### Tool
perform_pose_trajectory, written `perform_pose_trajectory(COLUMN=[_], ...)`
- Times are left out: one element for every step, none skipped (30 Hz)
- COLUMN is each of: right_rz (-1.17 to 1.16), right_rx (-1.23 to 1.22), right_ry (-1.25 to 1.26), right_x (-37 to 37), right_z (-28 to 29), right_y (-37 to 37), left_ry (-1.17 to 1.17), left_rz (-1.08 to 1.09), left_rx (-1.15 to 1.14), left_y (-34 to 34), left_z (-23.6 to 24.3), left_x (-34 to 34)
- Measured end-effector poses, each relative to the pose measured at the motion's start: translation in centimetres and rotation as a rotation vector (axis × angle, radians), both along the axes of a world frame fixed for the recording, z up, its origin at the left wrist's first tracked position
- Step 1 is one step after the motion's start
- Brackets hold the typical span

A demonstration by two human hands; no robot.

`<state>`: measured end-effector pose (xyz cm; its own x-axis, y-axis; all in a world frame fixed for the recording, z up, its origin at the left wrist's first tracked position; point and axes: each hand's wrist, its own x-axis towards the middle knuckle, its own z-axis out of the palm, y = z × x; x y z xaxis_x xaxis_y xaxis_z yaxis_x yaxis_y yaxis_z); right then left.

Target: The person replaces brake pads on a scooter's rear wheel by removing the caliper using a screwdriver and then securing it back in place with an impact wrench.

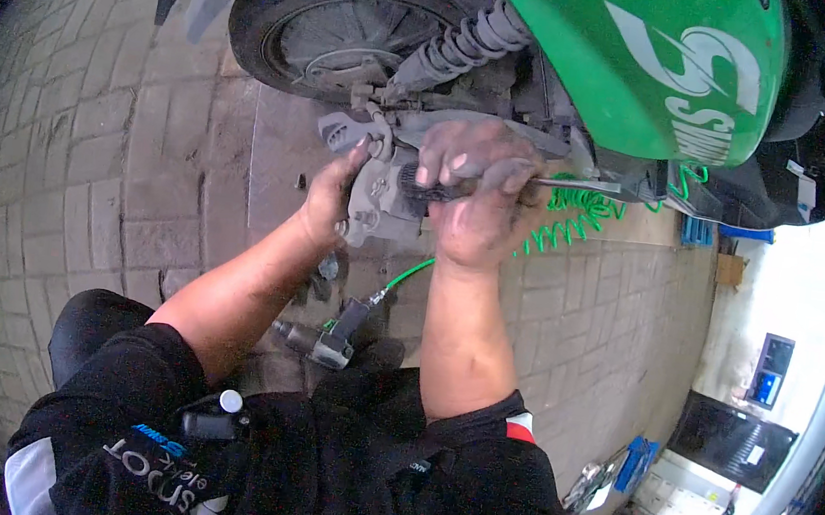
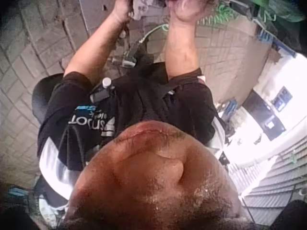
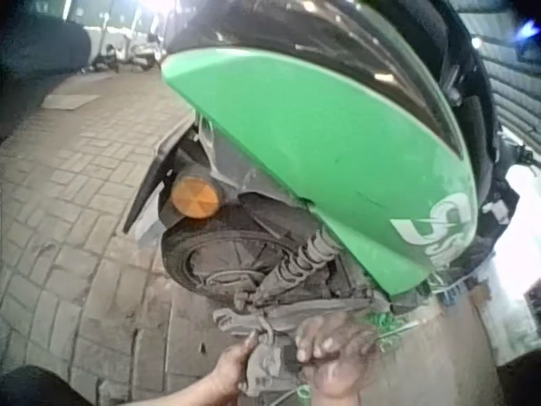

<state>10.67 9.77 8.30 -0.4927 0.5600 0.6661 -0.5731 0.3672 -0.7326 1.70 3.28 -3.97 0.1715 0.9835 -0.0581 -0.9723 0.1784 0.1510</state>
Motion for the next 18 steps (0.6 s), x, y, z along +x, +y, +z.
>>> perform_pose_trajectory(right_rz=[0.011,0.019,0.047,0.114,0.182,0.245,0.203,0.150,0.126,0.135,0.126,0.103,0.069,0.050,0.046,0.029,0.046,0.075], right_rx=[0.001,0.007,-0.020,-0.097,-0.175,-0.250,-0.248,-0.243,-0.254,-0.249,-0.237,-0.086,0.022,0.010,0.033,0.024,-0.039,-0.109], right_ry=[-0.006,0.002,0.025,0.068,0.115,0.163,0.166,0.161,0.195,0.226,0.237,0.132,0.020,0.024,0.042,0.076,0.131,0.189], right_x=[-0.6,-0.5,-0.4,0.7,1.7,2.7,3.1,3.4,2.5,0.9,0.3,0.3,0.2,0.6,0.8,1.8,2.8,3.6], right_z=[0.0,0.8,1.8,2.7,3.9,5.0,2.4,-0.5,-4.3,-4.4,-3.6,-2.1,-0.8,0.5,2.6,4.9,6.1,6.7], right_y=[0.1,0.2,0.5,0.5,0.3,0.2,0.3,0.3,0.4,0.7,0.7,1.1,0.3,0.1,0.7,0.8,0.3,0.0], left_ry=[-0.119,-0.042,-0.035,-0.013,0.006,0.015,-0.002,0.003,0.049,0.084,0.097,0.145,0.181,-0.101,-0.096,0.019,0.144,0.250], left_rz=[-0.018,-0.043,-0.036,-0.018,0.005,-0.002,-0.013,-0.022,-0.007,0.041,0.053,0.038,0.012,-0.051,-0.046,-0.005,0.045,0.080], left_rx=[0.075,0.037,0.048,0.005,-0.040,0.009,0.012,0.044,0.060,-0.030,-0.022,0.038,0.052,0.108,0.114,0.035,-0.055,-0.071], left_y=[0.6,0.8,1.1,1.1,1.0,1.4,1.3,1.1,0.7,-0.1,0.5,1.2,0.4,0.2,0.7,1.4,1.7,1.9], left_z=[-0.3,-0.5,-0.7,-0.3,0.0,-0.9,-0.9,-0.5,-0.9,-0.3,-0.3,-0.4,-1.3,-0.9,-1.1,-1.6,-1.5,-1.6], left_x=[-0.4,-0.5,-0.8,-0.6,-0.3,-0.2,0.5,1.1,0.1,-0.2,-0.6,-1.0,-1.0,-1.1,-1.0,0.1,0.3,0.1])
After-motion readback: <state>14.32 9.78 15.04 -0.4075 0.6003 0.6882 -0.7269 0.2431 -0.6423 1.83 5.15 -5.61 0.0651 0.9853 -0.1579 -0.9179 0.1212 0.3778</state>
